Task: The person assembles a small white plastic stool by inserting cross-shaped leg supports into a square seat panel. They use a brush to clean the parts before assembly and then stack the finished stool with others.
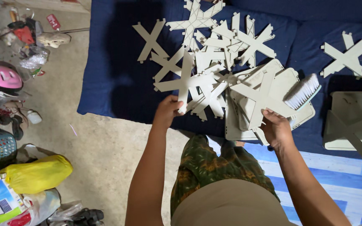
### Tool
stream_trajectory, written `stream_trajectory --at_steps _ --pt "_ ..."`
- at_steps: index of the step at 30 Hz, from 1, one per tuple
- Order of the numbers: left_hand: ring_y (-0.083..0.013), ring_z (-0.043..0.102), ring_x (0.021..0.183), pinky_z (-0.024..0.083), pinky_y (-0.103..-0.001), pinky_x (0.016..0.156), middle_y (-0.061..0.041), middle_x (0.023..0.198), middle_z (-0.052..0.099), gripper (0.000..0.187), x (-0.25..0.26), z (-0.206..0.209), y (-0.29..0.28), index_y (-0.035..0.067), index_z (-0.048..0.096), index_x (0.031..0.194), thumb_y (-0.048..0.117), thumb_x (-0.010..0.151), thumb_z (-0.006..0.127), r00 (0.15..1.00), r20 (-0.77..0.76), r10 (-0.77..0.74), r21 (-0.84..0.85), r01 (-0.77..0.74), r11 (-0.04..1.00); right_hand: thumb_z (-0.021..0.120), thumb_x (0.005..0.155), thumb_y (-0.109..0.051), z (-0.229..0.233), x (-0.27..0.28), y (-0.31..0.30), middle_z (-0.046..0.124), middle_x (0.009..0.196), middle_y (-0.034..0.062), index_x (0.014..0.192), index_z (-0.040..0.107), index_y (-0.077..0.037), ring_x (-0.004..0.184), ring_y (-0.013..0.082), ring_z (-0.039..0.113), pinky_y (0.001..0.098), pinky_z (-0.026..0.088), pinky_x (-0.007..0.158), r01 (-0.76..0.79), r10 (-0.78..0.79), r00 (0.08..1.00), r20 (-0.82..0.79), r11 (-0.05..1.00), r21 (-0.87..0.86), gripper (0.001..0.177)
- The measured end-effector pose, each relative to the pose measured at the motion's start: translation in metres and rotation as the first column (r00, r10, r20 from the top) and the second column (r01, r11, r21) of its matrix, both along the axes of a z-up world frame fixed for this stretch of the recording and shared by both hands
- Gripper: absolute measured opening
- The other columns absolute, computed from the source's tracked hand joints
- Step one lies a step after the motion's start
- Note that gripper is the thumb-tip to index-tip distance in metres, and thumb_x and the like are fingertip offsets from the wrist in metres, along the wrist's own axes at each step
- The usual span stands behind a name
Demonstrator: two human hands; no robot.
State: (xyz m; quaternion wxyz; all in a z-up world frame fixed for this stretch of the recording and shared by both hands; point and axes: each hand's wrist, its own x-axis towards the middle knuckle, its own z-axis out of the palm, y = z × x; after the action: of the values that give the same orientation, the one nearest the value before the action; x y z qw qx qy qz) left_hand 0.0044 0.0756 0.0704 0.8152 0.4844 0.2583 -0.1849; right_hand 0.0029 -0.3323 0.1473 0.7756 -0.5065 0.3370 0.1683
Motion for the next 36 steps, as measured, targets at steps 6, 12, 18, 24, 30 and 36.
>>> stream_trajectory --at_steps 6,12,18,24,30,36 --pt "-0.0231 0.069 0.08 0.064 -0.039 0.068 -0.013 0.093 0.066 0.022 0.004 -0.013 -0.026 -0.002 0.062 0.1 0.011 0.088 0.074 1.0 0.01 0.021 -0.009 -0.021 1.0 0.071 0.092 -0.008 -0.008 -0.004 -0.005 0.067 0.108 0.0016 0.104 0.063 -0.014 0.106 0.0264 0.061 0.0479 0.048 0.093 0.01 -0.011 1.0 0.022 0.999 0.033 0.016" --pt "-0.0281 0.07 0.08 0.064 -0.041 0.071 -0.017 0.094 0.066 0.026 -0.005 -0.045 -0.055 -0.006 0.056 0.102 0.01 0.09 0.072 0.987 -0.099 0.13 -0.059 -0.137 0.989 0.069 0.092 -0.009 -0.006 -0.004 -0.002 0.067 0.111 0.0023 0.105 0.064 -0.014 0.107 0.0259 0.061 0.0477 0.048 0.094 0.007 -0.007 1.0 -0.018 1.0 0.0 0.015" --pt "-0.0278 0.07 0.08 0.065 -0.043 0.07 -0.016 0.09 0.068 0.022 -0.037 -0.117 -0.056 -0.007 0.06 0.102 0.011 0.092 0.066 0.9 -0.187 0.393 -0.025 -0.405 0.914 0.066 0.094 -0.01 -0.005 -0.01 -0.005 0.066 0.112 0.0039 0.111 0.066 -0.012 0.108 0.0254 0.061 0.0467 0.048 0.097 -0.017 0.016 0.999 -0.03 1.0 -0.026 0.017" --pt "-0.0218 0.065 0.073 0.064 -0.043 0.067 -0.009 0.087 0.063 0.015 -0.054 -0.17 -0.004 0.006 0.062 0.105 0.007 0.091 0.068 0.724 -0.241 0.646 -0.038 -0.672 0.74 0.067 0.094 -0.01 -0.008 -0.021 -0.02 0.066 0.113 0.0031 0.112 0.063 -0.013 0.11 0.0253 0.06 0.0468 0.047 0.096 -0.011 0.008 0.999 -0.054 0.999 -0.053 0.019" --pt "-0.0179 0.061 0.079 0.05 -0.03 0.06 -0.004 0.092 0.065 0.023 -0.048 -0.176 0.035 0.013 0.069 0.115 0.018 0.093 0.072 0.741 -0.309 0.596 0.085 -0.603 0.793 0.069 0.09 -0.007 -0.006 -0.02 -0.018 0.066 0.114 0.0011 0.111 0.062 -0.015 0.111 0.0239 0.061 0.0479 0.048 0.097 -0.047 0.044 0.998 -0.047 0.997 -0.066 0.024" --pt "-0.0228 0.068 0.08 0.059 -0.04 0.066 -0.005 0.086 0.07 0.018 -0.039 -0.181 0.031 0.009 0.071 0.107 0.011 0.089 0.068 0.657 -0.343 0.672 0.052 -0.701 0.712 0.071 0.092 -0.009 -0.007 -0.014 -0.01 0.067 0.114 0.0043 0.112 0.065 -0.011 0.111 0.0252 0.061 0.0457 0.046 0.099 -0.056 0.053 0.997 -0.053 0.997 -0.057 0.02"
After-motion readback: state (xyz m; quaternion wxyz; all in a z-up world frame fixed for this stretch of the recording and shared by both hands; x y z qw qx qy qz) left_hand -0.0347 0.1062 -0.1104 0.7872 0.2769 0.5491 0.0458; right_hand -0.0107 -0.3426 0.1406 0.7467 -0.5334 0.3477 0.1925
